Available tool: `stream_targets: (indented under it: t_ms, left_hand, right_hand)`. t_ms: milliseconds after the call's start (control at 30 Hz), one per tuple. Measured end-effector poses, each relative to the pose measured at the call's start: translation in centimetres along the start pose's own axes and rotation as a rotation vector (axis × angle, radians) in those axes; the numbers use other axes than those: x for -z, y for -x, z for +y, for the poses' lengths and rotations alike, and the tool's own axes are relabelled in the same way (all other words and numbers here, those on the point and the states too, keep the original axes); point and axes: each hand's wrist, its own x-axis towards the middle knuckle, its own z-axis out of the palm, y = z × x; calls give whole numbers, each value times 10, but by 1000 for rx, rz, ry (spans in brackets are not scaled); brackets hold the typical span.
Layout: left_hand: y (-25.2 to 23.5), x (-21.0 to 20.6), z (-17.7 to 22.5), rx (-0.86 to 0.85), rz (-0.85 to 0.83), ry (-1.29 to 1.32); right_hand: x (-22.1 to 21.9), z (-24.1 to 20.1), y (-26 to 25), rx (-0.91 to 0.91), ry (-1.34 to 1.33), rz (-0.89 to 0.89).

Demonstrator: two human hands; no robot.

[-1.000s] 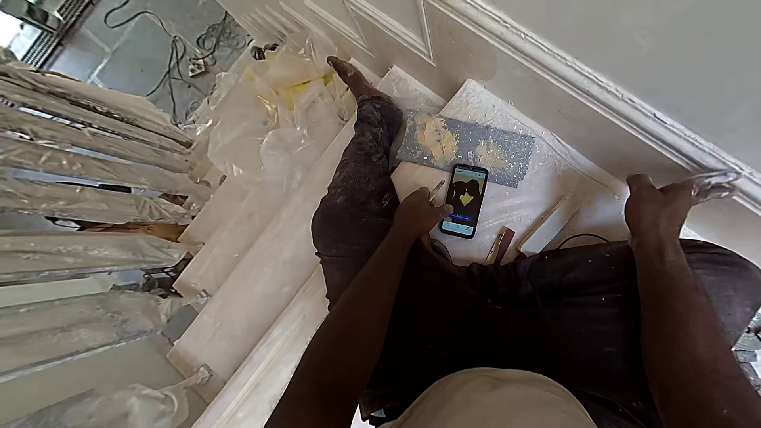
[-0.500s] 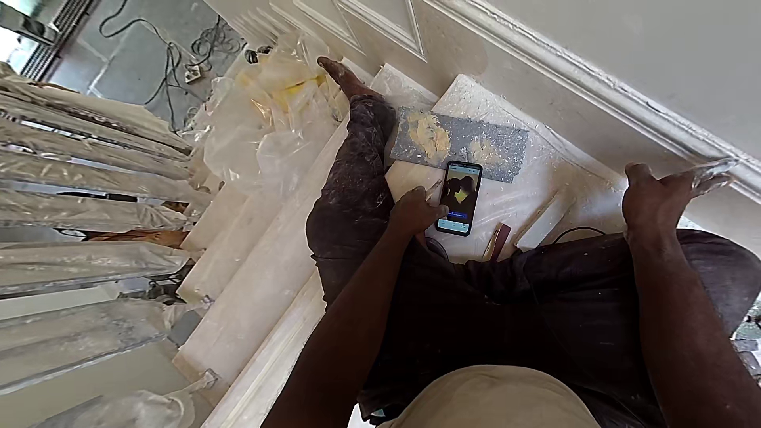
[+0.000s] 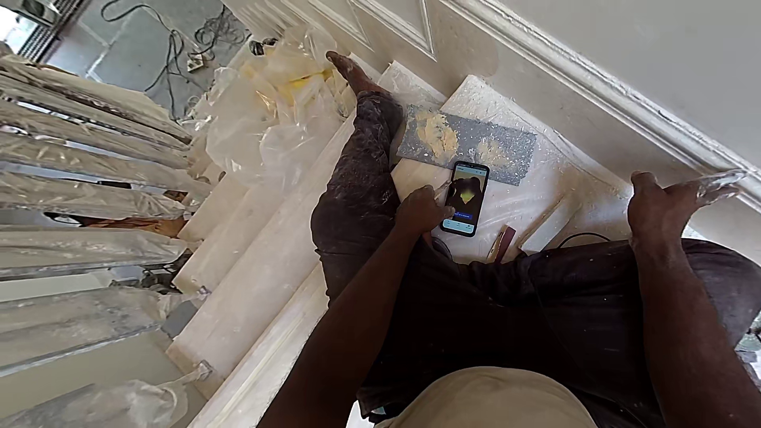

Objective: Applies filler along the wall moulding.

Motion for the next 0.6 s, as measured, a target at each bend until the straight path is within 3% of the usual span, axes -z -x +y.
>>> stream_targets:
  t_ms: [167,367,433,500,600]
  left_hand:
    - [6,1,-3,49,178,177]
    - [3,2,0,99,228,203]
    - [2,0,0,114,229,207]
    - [3,-2,1,118,231,212]
    - [4,1,1,129,243,244]
  right_hand:
    - [7,-1,-2,-43,-121,118]
    - [13,7,-25,-116,-56,269]
    - [3,2,-18,-67,78,181]
    - [-6,-9,0,34,229,-15]
    - [-20,-14,25,354,354,-314]
